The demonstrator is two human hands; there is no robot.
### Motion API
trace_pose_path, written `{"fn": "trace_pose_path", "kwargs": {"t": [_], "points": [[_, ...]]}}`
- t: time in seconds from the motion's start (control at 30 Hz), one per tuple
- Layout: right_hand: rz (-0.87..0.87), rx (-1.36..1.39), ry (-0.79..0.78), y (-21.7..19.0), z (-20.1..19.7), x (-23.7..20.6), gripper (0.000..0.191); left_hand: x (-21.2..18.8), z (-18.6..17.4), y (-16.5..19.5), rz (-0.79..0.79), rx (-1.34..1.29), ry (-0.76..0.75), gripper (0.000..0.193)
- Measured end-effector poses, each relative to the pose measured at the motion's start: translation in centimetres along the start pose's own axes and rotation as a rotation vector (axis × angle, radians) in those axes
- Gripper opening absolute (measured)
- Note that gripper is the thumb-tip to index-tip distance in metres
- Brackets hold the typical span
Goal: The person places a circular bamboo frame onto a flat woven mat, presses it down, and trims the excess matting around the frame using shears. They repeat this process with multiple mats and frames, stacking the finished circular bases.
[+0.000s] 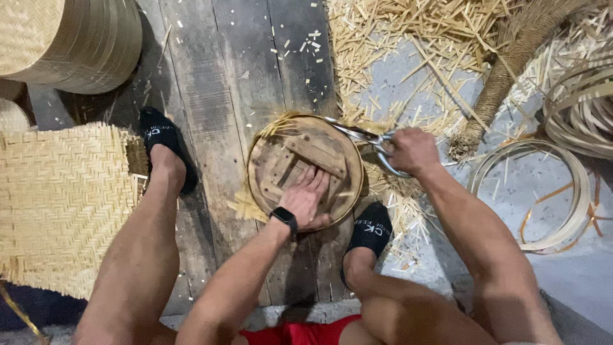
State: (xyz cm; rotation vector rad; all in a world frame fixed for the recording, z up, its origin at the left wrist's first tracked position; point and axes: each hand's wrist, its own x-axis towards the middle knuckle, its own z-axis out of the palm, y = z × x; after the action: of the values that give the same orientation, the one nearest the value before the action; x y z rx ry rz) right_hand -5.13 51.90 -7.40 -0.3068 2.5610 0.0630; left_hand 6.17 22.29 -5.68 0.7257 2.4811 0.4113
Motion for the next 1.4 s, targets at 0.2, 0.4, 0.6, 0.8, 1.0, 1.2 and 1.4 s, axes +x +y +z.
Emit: {"fn": "trace_pose_path", "kwargs": {"t": [0.2,0.4,0.6,0.8,1.0,1.2,1.4], "points": [[-0.106,0.017,0.283,-0.8,0.3,0.9,0.059,-0.1,-0.4,-0.2,0.058,0.067,-0.052,0.109],[-0.075,0.080,0.148,-0.1,0.5,1.2,0.043,-1.0,-0.8,-1.6,0.087,0.068,-0.092,0.108],[-0.014,0.128,0.130,2.8,-0.1,-2.3,0.063,1.8,1.2,2.0,-0.551,-0.272,0.439,0.105],[-0.109,0.076,0.237,-2.1,0.4,1.1,0.060,4.9,4.1,5.1,-0.712,-0.537,0.781,0.128],[-0.037,0.052,0.031,-1.6,0.3,2.2,0.031,6.6,3.4,2.7,-0.809,-0.378,0.723,0.124],[0.029,0.130,0.045,-0.1,0.1,-1.8,0.043,3.5,4.1,2.8,-0.439,-0.406,0.713,0.122],[-0.079,0.101,0.210,-3.3,-0.2,0.7,0.045,3.3,3.5,2.2,-0.417,-0.394,0.671,0.124]]}}
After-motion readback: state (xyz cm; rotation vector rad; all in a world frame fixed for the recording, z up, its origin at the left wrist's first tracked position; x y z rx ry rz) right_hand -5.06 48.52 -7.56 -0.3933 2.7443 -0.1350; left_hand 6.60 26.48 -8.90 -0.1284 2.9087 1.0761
